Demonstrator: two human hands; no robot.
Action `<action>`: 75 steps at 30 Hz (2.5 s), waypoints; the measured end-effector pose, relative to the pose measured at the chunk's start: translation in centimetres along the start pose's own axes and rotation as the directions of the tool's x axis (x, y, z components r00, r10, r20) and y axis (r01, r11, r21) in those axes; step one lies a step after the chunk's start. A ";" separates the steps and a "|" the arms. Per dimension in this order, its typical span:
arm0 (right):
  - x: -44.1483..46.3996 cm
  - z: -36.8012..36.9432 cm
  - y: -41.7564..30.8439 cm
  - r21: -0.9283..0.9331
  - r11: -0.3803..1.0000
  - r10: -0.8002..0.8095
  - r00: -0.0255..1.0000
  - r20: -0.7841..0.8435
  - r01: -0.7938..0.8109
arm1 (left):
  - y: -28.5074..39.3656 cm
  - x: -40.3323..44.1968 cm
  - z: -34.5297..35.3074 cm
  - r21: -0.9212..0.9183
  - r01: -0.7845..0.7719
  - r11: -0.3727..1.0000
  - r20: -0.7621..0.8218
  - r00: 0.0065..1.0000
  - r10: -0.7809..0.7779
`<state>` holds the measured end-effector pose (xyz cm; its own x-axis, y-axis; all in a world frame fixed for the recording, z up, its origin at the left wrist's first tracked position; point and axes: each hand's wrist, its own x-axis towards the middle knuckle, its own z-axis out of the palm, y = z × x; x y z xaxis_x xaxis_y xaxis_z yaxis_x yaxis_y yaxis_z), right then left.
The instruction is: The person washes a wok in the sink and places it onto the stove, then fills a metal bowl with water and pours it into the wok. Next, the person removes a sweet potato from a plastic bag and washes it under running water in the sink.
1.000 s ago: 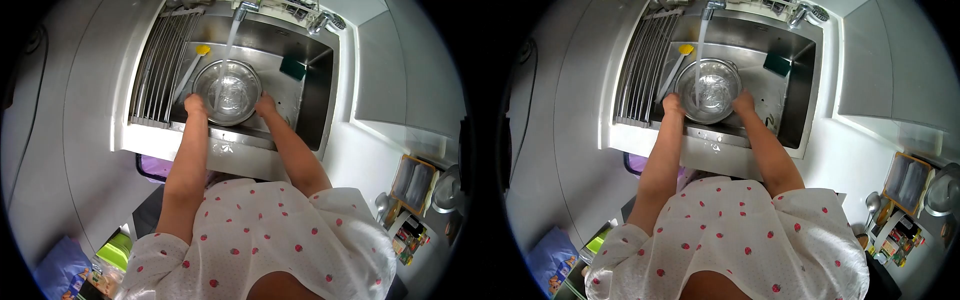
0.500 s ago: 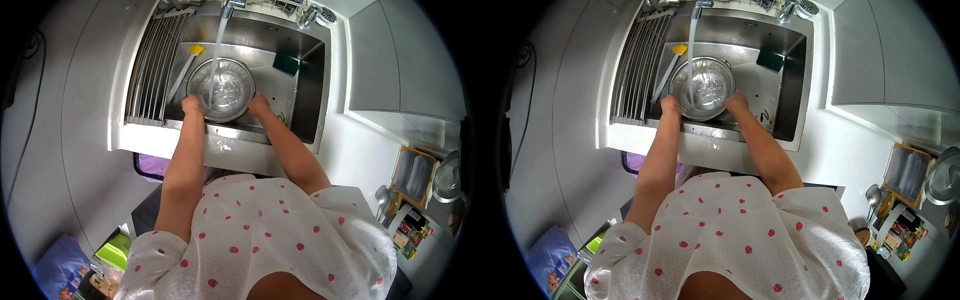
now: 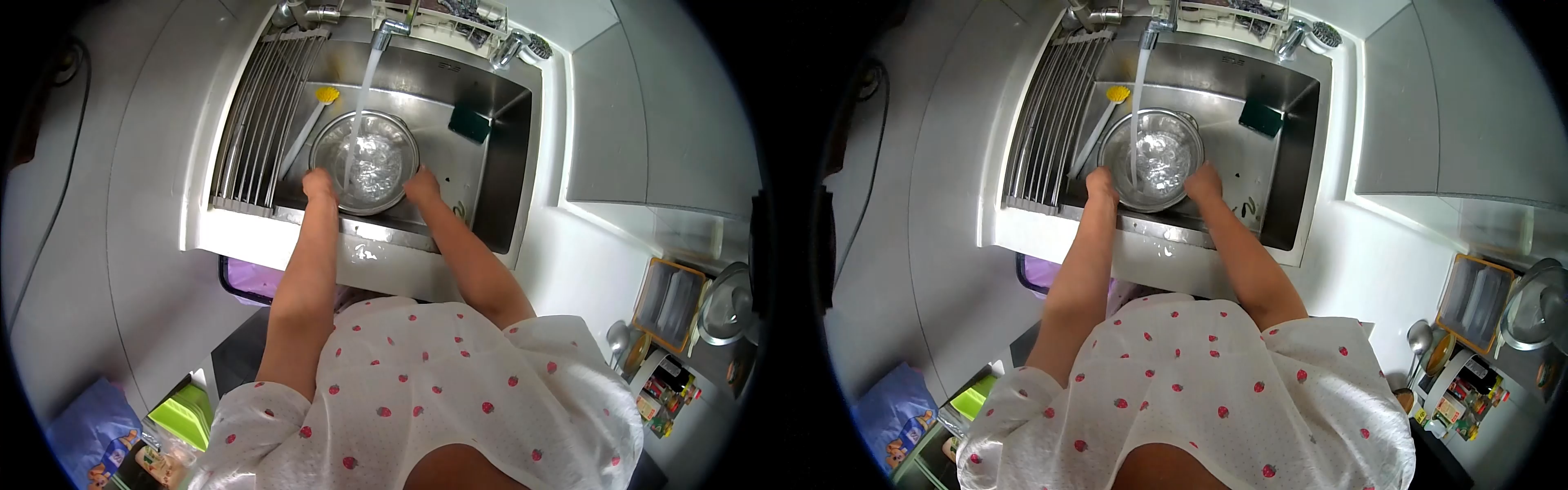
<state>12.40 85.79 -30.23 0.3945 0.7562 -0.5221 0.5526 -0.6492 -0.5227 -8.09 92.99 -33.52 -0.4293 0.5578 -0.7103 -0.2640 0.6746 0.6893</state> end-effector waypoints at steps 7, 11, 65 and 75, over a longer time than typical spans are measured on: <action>-0.5 -0.1 -0.9 0.005 0.999 0.054 0.998 -0.037 -0.054 | 1.2 -2.0 -0.1 -0.003 0.026 1.000 -0.031 0.999 -0.026; -1.0 -1.0 -1.4 -0.033 0.998 0.050 0.998 0.035 -0.049 | 1.1 -1.5 -0.4 -0.030 0.041 0.999 -0.004 0.999 -0.041; -1.6 -1.1 -2.6 0.024 0.999 0.023 0.998 -0.061 -0.022 | 2.7 -4.1 -0.5 -0.031 0.009 0.999 -0.017 1.000 -0.010; -2.0 -1.1 -3.1 -0.006 1.000 0.020 0.997 -0.081 -0.021 | 2.5 -4.0 -0.7 -0.021 0.001 1.000 0.025 1.000 -0.001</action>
<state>10.68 86.32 -26.83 0.4636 0.7471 -0.4765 0.5488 -0.6642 -0.5076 -7.59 92.09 -28.88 -0.4074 0.5691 -0.7142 -0.2823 0.6652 0.6912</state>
